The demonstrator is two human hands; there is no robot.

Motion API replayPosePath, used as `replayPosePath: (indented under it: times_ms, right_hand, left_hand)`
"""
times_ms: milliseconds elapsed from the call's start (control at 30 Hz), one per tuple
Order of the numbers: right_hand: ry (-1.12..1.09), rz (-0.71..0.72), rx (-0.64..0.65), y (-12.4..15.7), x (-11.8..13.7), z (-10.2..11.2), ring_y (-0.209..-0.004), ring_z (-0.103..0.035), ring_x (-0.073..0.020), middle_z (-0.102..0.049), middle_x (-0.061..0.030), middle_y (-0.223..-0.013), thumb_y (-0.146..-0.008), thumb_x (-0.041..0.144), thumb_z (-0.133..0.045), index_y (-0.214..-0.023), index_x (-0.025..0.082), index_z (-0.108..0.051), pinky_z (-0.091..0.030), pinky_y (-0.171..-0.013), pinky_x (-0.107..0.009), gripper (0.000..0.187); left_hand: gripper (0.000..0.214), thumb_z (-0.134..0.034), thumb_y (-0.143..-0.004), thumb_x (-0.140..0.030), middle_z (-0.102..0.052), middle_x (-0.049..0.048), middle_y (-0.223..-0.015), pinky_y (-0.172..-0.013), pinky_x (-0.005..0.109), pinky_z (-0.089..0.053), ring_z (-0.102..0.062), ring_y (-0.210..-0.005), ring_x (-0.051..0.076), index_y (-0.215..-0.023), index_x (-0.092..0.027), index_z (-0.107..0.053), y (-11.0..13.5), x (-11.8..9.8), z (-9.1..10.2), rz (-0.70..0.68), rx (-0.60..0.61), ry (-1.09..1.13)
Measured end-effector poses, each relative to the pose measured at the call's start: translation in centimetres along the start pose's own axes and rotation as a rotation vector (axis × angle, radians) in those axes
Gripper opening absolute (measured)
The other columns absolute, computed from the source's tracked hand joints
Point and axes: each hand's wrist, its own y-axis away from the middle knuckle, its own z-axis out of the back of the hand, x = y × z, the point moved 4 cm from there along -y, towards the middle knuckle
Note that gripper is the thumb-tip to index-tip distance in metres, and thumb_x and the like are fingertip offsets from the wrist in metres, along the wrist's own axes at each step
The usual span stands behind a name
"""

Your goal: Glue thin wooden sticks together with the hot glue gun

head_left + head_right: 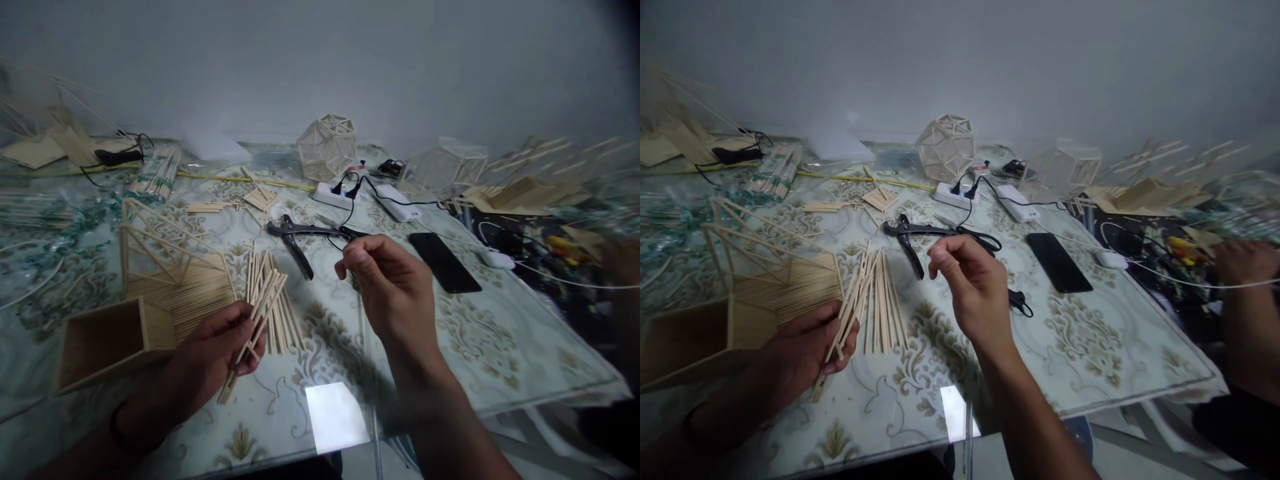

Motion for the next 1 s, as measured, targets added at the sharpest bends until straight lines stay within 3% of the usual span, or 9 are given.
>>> replayPosePath:
  times_ms: [133,233,367,433,1000]
  right_hand:
    - [0.065,0.031,-0.008,0.1,-0.4,0.3,-0.068,-0.055,-0.0158,-0.055,0.0013,-0.07,-0.103,0.05,-0.066,-0.07,0.023,-0.064,-0.046,-0.069,-0.032,0.043]
    - [0.132,-0.012,0.157,0.6,-0.1,-1.1,-0.075,-0.06,-0.0168,-0.064,-0.001,-0.078,-0.101,0.046,-0.07,-0.079,0.022,-0.07,-0.048,-0.074,-0.032,0.032]
    - [-0.033,-0.208,0.403,1.9,0.1,-4.0,-0.083,-0.062,-0.0183,-0.065,-0.0024,-0.09,-0.096,0.045,-0.074,-0.096,0.022,-0.07,-0.051,-0.075,-0.032,0.024]
    - [-0.088,-0.27,0.461,2.4,0.1,-4.9,-0.083,-0.061,-0.0184,-0.063,-0.0023,-0.091,-0.092,0.046,-0.077,-0.097,0.023,-0.068,-0.051,-0.073,-0.031,0.025]
    - [-0.175,-0.251,0.404,2.7,-0.6,-6.2,-0.069,-0.063,-0.0132,-0.063,0.0018,-0.079,-0.089,0.037,-0.08,-0.088,0.022,-0.063,-0.051,-0.065,-0.027,0.022]
  left_hand:
    - [0.018,-0.073,-0.099,-0.032,-0.064,0.0032,-0.079,-0.055,0.023,-0.033,-0.053,-0.063,0.011,-0.088,-0.017,-0.071,0.0,0.0,-0.3,-0.019,0.033,0.002]
    - [0.019,-0.069,-0.102,-0.029,-0.064,0.0031,-0.079,-0.057,0.024,-0.033,-0.051,-0.064,0.011,-0.089,-0.016,-0.07,-0.1,0.0,-0.4,-0.029,0.051,-0.01]
    - [0.019,-0.068,-0.102,-0.031,-0.063,0.0033,-0.079,-0.059,0.025,-0.035,-0.05,-0.065,0.012,-0.092,-0.016,-0.073,0.1,-0.1,-0.5,-0.035,0.074,-0.025]
    - [0.018,-0.068,-0.102,-0.031,-0.064,0.0038,-0.08,-0.06,0.026,-0.036,-0.051,-0.066,0.012,-0.095,-0.016,-0.074,0.2,-0.2,-0.6,-0.027,0.07,-0.031]
    - [0.017,-0.068,-0.102,-0.031,-0.062,0.0028,-0.082,-0.063,0.027,-0.035,-0.048,-0.069,0.012,-0.098,-0.016,-0.074,0.2,-0.1,-0.7,-0.028,0.092,-0.031]
